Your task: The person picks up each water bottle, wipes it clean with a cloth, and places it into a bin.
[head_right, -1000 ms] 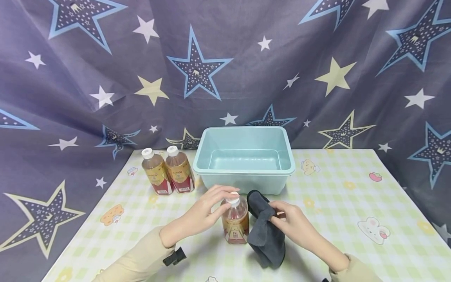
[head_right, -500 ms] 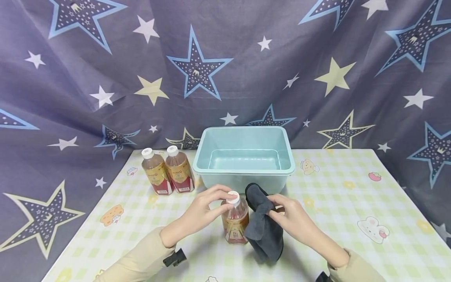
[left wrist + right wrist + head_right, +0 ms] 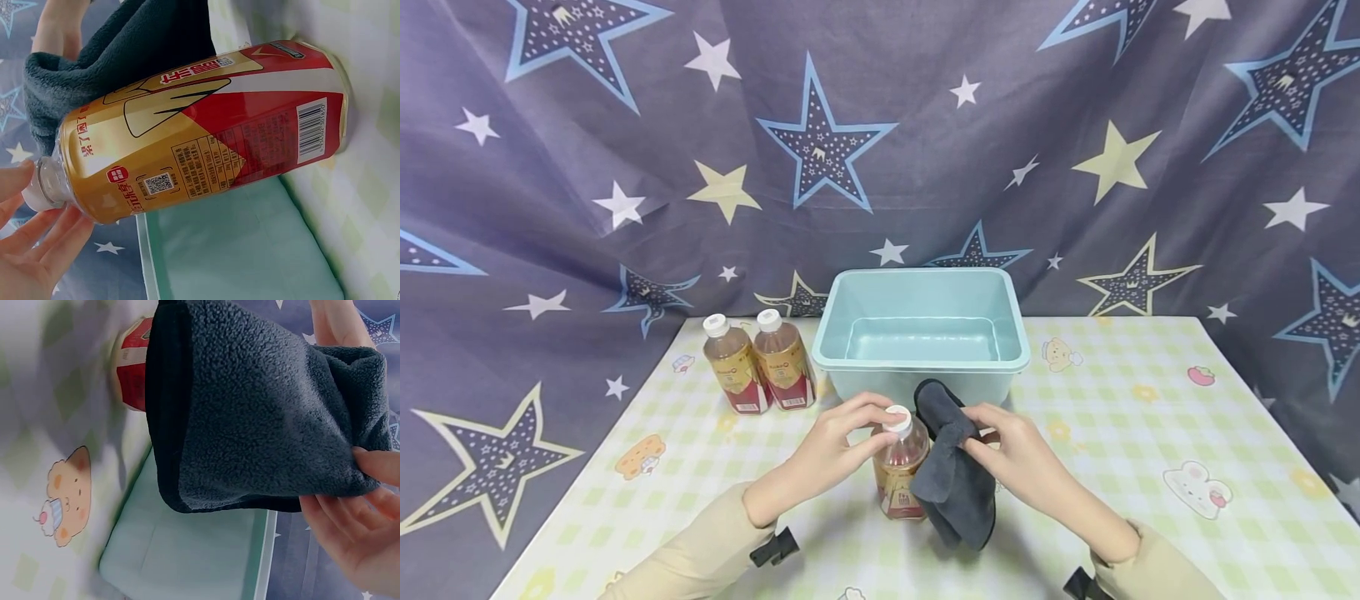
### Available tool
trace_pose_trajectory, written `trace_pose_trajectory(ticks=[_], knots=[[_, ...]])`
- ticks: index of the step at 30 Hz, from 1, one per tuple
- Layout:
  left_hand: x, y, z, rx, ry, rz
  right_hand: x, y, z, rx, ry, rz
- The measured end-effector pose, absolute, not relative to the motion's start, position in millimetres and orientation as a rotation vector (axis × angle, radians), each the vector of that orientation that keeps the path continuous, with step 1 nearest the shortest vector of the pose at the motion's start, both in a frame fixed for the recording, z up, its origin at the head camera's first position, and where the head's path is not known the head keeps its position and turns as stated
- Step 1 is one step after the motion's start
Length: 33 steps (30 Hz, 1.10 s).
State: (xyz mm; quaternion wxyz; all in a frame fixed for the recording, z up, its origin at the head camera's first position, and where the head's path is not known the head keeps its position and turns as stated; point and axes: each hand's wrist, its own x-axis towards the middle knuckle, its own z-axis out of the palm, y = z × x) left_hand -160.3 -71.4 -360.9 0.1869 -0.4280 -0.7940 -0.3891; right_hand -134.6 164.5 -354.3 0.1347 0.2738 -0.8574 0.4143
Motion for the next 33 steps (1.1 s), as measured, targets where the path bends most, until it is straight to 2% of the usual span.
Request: trace_pose_trajectory(ticks=[15,33], knots=[[-160.2,-69.8,-361.2,-1.215,-2.244,-1.07,-137.9,153.6,-362.3,0.873,-2.473,1.263],[-161.5,-70.6,-359.3,-1.215,-2.234,-1.062,-137.8,147.5,-369.8,0.81,-2.491,1.277]])
